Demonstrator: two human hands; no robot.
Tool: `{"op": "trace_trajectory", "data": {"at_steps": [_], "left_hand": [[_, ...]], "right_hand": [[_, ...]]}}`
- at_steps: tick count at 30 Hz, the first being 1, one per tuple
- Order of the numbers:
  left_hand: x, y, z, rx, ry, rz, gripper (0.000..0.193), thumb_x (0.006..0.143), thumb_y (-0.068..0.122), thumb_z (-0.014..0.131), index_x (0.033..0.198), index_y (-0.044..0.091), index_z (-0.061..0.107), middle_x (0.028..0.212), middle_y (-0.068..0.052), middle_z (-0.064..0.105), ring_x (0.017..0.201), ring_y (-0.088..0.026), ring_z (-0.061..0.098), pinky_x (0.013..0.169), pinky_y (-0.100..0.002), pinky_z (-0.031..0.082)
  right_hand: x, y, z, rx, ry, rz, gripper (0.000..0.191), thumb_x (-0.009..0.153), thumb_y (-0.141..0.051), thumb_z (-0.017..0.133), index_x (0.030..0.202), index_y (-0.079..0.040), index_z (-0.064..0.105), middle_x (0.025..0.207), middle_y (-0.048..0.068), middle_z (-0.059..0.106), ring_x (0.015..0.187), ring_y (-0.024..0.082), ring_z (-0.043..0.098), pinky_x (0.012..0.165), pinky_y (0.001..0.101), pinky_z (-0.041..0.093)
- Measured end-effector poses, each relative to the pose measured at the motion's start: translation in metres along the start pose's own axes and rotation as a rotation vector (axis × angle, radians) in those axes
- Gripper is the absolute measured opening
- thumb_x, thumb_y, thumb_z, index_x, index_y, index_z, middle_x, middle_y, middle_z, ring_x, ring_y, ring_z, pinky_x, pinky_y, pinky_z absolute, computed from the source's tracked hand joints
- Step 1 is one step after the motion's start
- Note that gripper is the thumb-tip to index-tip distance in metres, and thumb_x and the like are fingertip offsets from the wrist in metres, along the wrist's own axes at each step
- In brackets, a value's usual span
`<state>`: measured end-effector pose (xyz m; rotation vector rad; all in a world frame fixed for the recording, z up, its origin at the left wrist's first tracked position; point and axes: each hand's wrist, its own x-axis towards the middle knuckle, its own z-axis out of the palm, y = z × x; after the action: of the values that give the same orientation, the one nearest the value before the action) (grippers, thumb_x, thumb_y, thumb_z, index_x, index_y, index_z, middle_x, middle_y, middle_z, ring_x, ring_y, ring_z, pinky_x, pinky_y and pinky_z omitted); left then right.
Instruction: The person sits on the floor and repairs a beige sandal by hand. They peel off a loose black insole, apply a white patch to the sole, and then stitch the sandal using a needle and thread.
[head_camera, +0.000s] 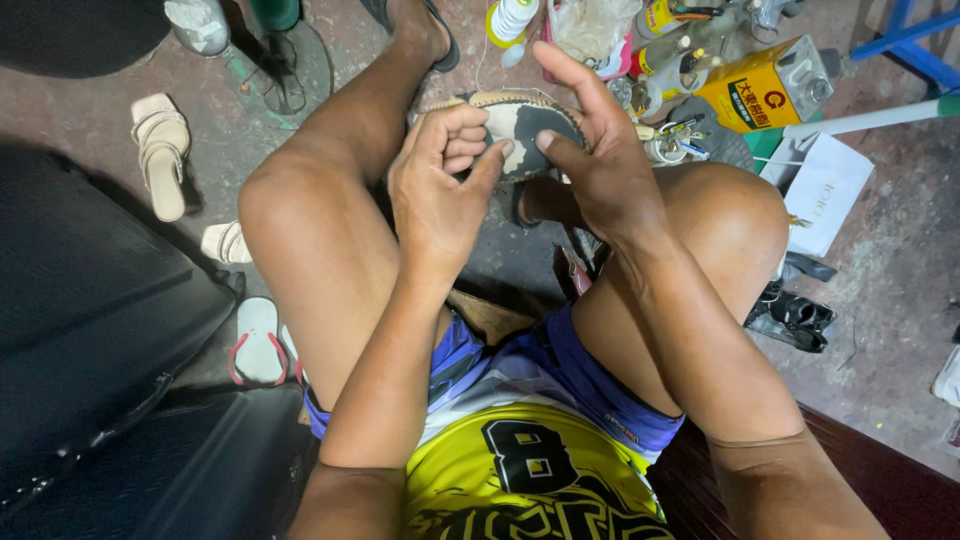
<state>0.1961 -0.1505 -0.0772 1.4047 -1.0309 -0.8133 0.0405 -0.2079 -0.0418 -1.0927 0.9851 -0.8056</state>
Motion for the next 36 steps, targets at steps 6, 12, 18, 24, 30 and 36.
{"op": "trace_trajectory", "data": {"at_steps": [6,12,18,24,30,36], "left_hand": [[-0.003,-0.003,0.008,0.091,0.045,0.082,0.046,0.083,0.002,0.086,0.119,0.007,0.059,0.104,-0.007,0.067,0.094,-0.017,0.069,0.083,-0.03,0.058],[-0.005,0.002,0.008,0.23,0.047,0.234,0.048,0.081,0.004,0.086,0.117,0.008,0.056,0.102,-0.009,0.062,0.098,-0.025,0.065,0.086,-0.037,0.054],[-0.004,0.007,-0.002,0.348,0.097,0.265,0.034,0.082,0.009,0.088,0.104,0.009,0.062,0.098,-0.008,0.065,0.093,-0.028,0.065,0.08,-0.04,0.052],[-0.002,0.008,-0.001,0.254,0.123,0.212,0.03,0.084,0.011,0.087,0.102,0.008,0.063,0.09,-0.007,0.069,0.082,-0.023,0.07,0.074,-0.036,0.055],[-0.004,0.003,-0.003,0.303,0.126,0.222,0.024,0.088,0.011,0.083,0.102,0.007,0.064,0.092,-0.01,0.071,0.084,-0.025,0.072,0.075,-0.036,0.057],[-0.002,-0.002,-0.002,0.426,0.169,0.247,0.022,0.091,0.015,0.078,0.102,0.005,0.062,0.094,-0.013,0.069,0.087,-0.033,0.069,0.076,-0.042,0.055]], "right_hand": [[0.006,0.017,-0.012,0.228,-0.088,-0.022,0.073,0.096,0.017,0.067,0.16,-0.004,0.038,0.12,0.011,0.07,0.108,0.014,0.068,0.101,0.0305,0.054],[0.013,0.024,-0.013,0.211,0.048,0.035,0.071,0.091,0.014,0.069,0.154,-0.003,0.041,0.115,0.014,0.072,0.102,0.017,0.071,0.091,0.032,0.059],[0.01,0.02,-0.003,0.23,0.042,-0.085,0.067,0.096,0.015,0.065,0.155,-0.003,0.04,0.121,0.013,0.07,0.109,0.016,0.069,0.099,0.0318,0.058],[0.005,0.019,0.002,0.23,0.02,-0.096,0.064,0.097,0.014,0.064,0.155,-0.002,0.042,0.124,0.013,0.07,0.111,0.016,0.069,0.101,0.0305,0.056],[0.007,0.023,0.007,0.224,0.005,-0.08,0.06,0.098,0.014,0.065,0.152,-0.002,0.044,0.12,0.012,0.07,0.109,0.016,0.068,0.1,0.0302,0.056],[0.008,0.034,0.022,0.082,0.102,-0.173,0.05,0.097,0.015,0.067,0.143,0.0,0.054,0.125,0.007,0.068,0.112,0.013,0.066,0.103,0.0292,0.055]]}}
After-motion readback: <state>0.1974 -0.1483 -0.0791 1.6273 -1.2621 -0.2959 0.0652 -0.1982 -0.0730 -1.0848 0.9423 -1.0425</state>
